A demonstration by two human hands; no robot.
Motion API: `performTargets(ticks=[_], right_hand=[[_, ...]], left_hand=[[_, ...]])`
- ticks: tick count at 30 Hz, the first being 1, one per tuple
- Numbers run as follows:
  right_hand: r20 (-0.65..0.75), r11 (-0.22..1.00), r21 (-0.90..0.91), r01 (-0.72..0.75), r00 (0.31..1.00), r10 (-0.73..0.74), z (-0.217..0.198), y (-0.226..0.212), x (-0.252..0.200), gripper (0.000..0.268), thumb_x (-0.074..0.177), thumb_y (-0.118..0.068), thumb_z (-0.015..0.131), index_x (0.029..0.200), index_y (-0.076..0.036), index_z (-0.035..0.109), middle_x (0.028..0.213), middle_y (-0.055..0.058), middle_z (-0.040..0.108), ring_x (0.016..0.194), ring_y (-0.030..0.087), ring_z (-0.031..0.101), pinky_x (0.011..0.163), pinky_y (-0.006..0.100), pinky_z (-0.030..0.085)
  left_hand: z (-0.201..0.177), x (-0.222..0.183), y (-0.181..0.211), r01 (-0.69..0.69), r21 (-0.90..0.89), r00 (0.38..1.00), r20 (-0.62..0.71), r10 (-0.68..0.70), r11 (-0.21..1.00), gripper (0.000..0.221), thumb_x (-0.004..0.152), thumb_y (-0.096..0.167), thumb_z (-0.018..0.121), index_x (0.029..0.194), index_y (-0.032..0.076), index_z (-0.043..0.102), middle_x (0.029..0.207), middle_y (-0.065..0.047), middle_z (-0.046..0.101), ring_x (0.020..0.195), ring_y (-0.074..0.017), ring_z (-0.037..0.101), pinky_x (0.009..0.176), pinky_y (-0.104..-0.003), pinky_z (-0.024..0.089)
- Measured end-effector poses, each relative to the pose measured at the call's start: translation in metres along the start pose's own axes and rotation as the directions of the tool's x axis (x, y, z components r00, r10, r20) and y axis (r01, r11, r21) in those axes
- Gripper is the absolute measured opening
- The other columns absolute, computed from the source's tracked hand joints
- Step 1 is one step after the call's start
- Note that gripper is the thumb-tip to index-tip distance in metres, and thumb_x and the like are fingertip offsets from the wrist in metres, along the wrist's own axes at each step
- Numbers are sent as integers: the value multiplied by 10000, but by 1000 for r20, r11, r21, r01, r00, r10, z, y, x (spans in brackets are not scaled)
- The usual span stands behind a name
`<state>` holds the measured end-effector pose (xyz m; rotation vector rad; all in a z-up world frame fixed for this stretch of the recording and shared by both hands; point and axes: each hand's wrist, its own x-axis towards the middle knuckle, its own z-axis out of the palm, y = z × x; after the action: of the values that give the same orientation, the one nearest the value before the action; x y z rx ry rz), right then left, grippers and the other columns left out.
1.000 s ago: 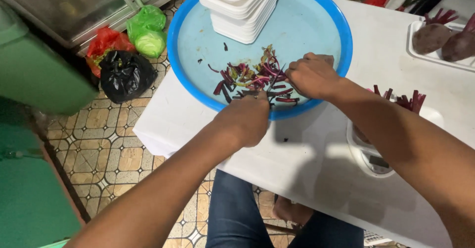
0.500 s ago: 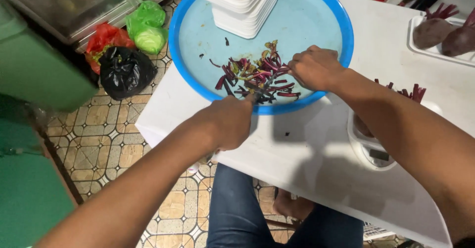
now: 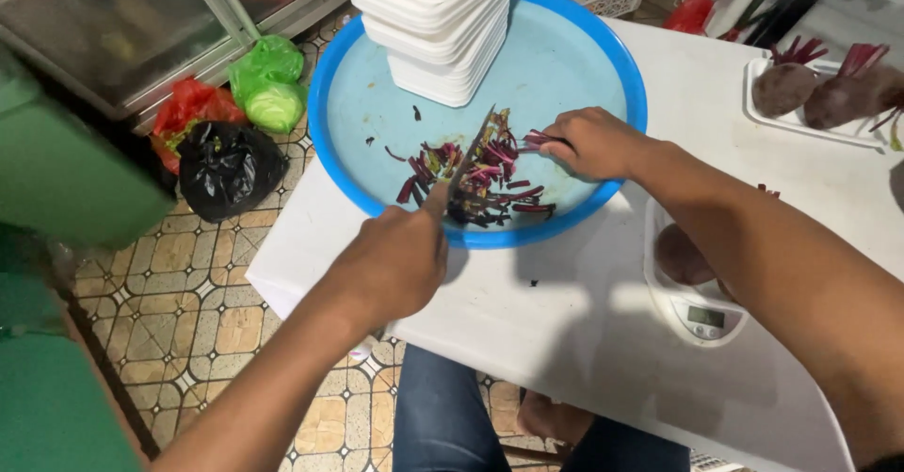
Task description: Trimming stems and roots from beets and weighing them on a digital scale.
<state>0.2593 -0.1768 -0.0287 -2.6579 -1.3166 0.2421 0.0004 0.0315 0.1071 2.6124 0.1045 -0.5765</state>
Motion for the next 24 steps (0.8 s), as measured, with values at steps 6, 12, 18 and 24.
performTargets(ticks=[6, 12, 18, 24], right_hand=[[40, 981, -192, 17, 999, -9, 7, 2, 0, 428, 980, -434, 606, 1179, -63, 684, 1054, 156, 727, 1058, 360, 693, 927, 498, 541], [158, 970, -213, -116, 976, 152, 2, 21, 0, 654, 851, -414, 764, 1392, -114, 550, 1304, 139, 643, 1249, 393, 601, 1004, 543, 541], [21, 978, 187, -97, 995, 95, -35, 22, -24, 682, 783, -226, 830, 1384, -49, 559, 1330, 230, 593, 1250, 472, 583, 1034, 581, 509], [-268, 580, 801, 149, 955, 125, -70, 5, -107, 750, 650, -6, 887, 1341, 24, 596, 1217, 143, 695, 1060, 194, 660, 864, 330, 619]], left_hand=[[28, 38, -2, -24, -16, 997, -78, 23, 1000, 598, 989, 142, 417, 1551, -51, 345, 1194, -417, 637, 1047, -550, 692, 807, -617, 602], [52, 100, -30, 49, 346, 975, -219, 29, 937, 615, 983, 93, 484, 1583, 41, 360, 1293, -315, 602, 1107, -501, 674, 891, -581, 570], [49, 109, -29, 22, 391, 919, -370, 136, 920, 557, 1007, 251, 548, 1515, 40, 465, 1288, -264, 574, 1198, -474, 584, 975, -554, 477], [28, 99, 25, -662, -329, 672, -659, 338, 674, 476, 947, 202, 685, 1357, -33, 626, 1161, -287, 685, 1039, -384, 703, 857, -448, 589]])
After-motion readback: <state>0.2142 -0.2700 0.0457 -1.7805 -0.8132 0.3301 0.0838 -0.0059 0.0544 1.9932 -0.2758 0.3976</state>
